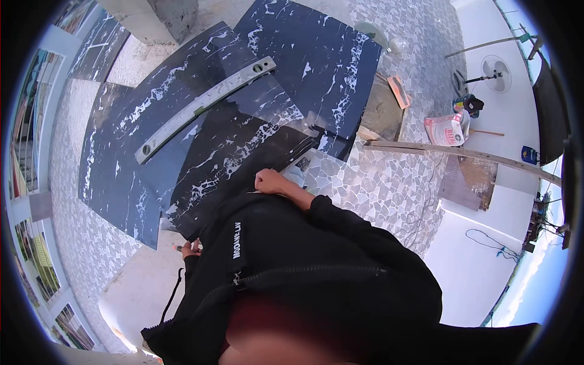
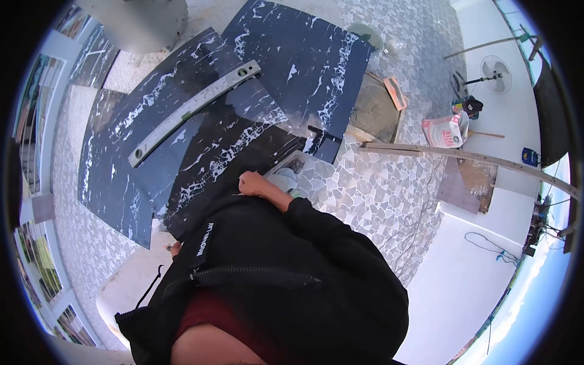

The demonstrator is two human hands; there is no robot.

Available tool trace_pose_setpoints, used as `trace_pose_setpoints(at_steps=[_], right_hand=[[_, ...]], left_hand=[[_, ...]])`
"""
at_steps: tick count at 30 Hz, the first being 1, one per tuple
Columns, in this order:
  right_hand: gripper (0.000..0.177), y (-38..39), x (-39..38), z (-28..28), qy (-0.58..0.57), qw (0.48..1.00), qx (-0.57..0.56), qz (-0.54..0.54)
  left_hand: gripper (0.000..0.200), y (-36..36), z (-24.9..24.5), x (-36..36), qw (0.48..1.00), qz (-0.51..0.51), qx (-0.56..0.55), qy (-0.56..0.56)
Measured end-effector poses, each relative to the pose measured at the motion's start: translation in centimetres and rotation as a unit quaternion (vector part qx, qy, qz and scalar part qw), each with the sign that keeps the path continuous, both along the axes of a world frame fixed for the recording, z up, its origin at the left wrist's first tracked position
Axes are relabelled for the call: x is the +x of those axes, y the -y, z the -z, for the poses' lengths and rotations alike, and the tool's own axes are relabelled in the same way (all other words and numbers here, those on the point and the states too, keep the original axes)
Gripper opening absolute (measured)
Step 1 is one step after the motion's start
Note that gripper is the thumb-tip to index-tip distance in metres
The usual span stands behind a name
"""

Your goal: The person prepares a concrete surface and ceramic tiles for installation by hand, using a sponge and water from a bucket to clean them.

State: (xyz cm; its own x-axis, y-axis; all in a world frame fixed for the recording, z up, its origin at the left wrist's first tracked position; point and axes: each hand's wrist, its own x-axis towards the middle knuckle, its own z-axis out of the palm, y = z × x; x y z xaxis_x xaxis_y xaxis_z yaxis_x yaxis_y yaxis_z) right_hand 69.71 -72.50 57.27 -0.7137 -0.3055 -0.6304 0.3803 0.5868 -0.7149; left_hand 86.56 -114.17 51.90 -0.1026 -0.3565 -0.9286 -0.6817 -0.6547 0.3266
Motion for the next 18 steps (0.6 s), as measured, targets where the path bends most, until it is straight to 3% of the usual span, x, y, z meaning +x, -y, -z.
trace_pose_setpoints(at_steps=[4,6,7,8,9,10,12,14,16,18], right_hand=[[0.019,0.6,1.7,0.6,-0.102,0.995,-0.017,-0.010],[0.019,-1.5,2.3,0.3,-0.018,0.994,-0.090,0.054],[0.019,-2.7,2.8,0.6,-0.015,0.994,-0.091,0.059],[0.019,-4.0,3.6,1.3,-0.031,0.995,-0.047,0.086],[0.020,-5.1,4.5,2.1,-0.045,0.992,0.002,0.120],[0.020,-5.9,5.4,3.2,-0.037,0.988,0.011,0.149],[0.021,-9.6,8.4,4.8,-0.119,0.969,0.166,0.140],[0.022,-14.0,11.4,4.5,-0.115,0.952,0.205,0.194],[0.023,-16.8,15.5,2.4,-0.125,0.939,0.231,0.221],[0.023,-19.4,18.9,-0.8,0.029,0.855,0.059,0.514]], left_hand=[[0.037,-4.1,-10.8,-2.7,0.955,0.103,-0.272,-0.057],[0.031,-5.9,-13.0,-6.1,0.952,0.123,-0.247,-0.135],[0.029,-5.7,-12.2,-7.6,0.912,0.231,-0.286,-0.180],[0.035,-5.2,-8.9,-9.4,0.811,0.317,-0.401,-0.286],[0.042,-6.8,-8.7,-11.9,0.794,0.378,-0.381,-0.286],[0.040,-7.9,-8.4,-14.4,0.738,0.472,-0.399,-0.272],[0.035,-12.3,-8.2,-19.9,0.579,0.649,-0.436,-0.230],[0.033,-15.2,-4.9,-23.9,0.521,0.660,-0.445,-0.309],[0.032,-18.3,-5.0,-27.3,0.533,0.686,-0.370,-0.329],[0.032,-19.6,-4.0,-29.8,0.483,0.703,-0.368,-0.371]])
